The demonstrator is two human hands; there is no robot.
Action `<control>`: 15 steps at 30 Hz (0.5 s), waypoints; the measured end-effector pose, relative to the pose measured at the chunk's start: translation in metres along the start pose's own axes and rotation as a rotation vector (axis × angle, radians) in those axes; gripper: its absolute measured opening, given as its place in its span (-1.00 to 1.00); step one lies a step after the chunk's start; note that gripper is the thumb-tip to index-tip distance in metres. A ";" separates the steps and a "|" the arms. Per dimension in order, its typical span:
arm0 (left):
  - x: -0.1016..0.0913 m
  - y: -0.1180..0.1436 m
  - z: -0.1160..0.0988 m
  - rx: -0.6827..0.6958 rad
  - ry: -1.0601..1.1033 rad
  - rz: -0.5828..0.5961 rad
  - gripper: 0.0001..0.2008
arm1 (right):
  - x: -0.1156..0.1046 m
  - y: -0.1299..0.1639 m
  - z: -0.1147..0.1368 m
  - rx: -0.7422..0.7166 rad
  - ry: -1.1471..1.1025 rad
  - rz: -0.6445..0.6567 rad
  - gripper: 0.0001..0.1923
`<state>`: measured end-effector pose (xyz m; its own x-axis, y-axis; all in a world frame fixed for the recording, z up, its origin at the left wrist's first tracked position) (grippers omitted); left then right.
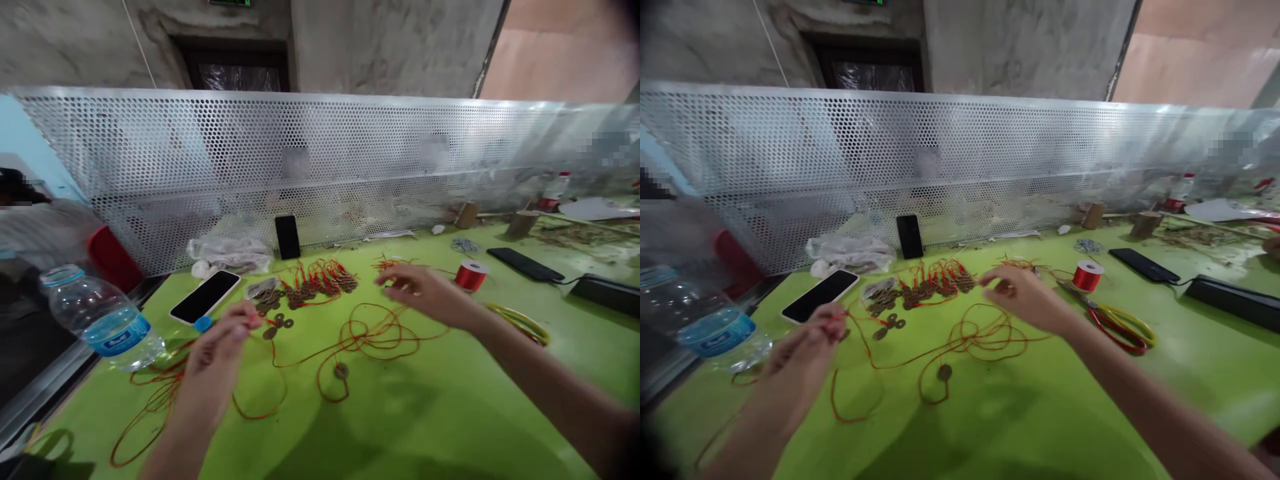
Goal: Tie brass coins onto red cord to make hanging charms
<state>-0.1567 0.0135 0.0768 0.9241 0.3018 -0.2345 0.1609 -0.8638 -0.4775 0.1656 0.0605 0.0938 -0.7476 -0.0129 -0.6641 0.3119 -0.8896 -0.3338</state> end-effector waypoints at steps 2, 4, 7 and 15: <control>0.015 0.010 -0.001 0.002 0.130 0.111 -0.76 | 0.035 -0.003 0.045 -0.131 -0.077 0.132 -0.64; 0.022 0.016 -0.002 0.002 0.184 0.170 -0.83 | 0.063 -0.008 0.079 -0.270 -0.098 0.230 -0.56; 0.022 0.016 -0.001 -0.021 0.152 0.167 -0.84 | 0.086 -0.020 0.102 -0.400 -0.136 0.288 -0.79; 0.016 0.009 0.004 -0.080 0.153 0.083 -0.78 | 0.087 -0.035 0.104 -0.363 -0.393 0.309 -0.78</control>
<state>-0.1423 0.0126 0.0653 0.9762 0.1689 -0.1361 0.1036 -0.9144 -0.3913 0.0286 0.0434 0.1176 -0.7294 -0.4740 -0.4932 0.6766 -0.6063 -0.4179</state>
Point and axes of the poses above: each hand's wrist, its own y-axis away from the middle knuckle, its own x-axis out of the palm, z = x × y, the point moved 3 cm from there along -y, towards the middle knuckle, and after that the axes turned 2 degrees about -y, right-handed, at the moved point
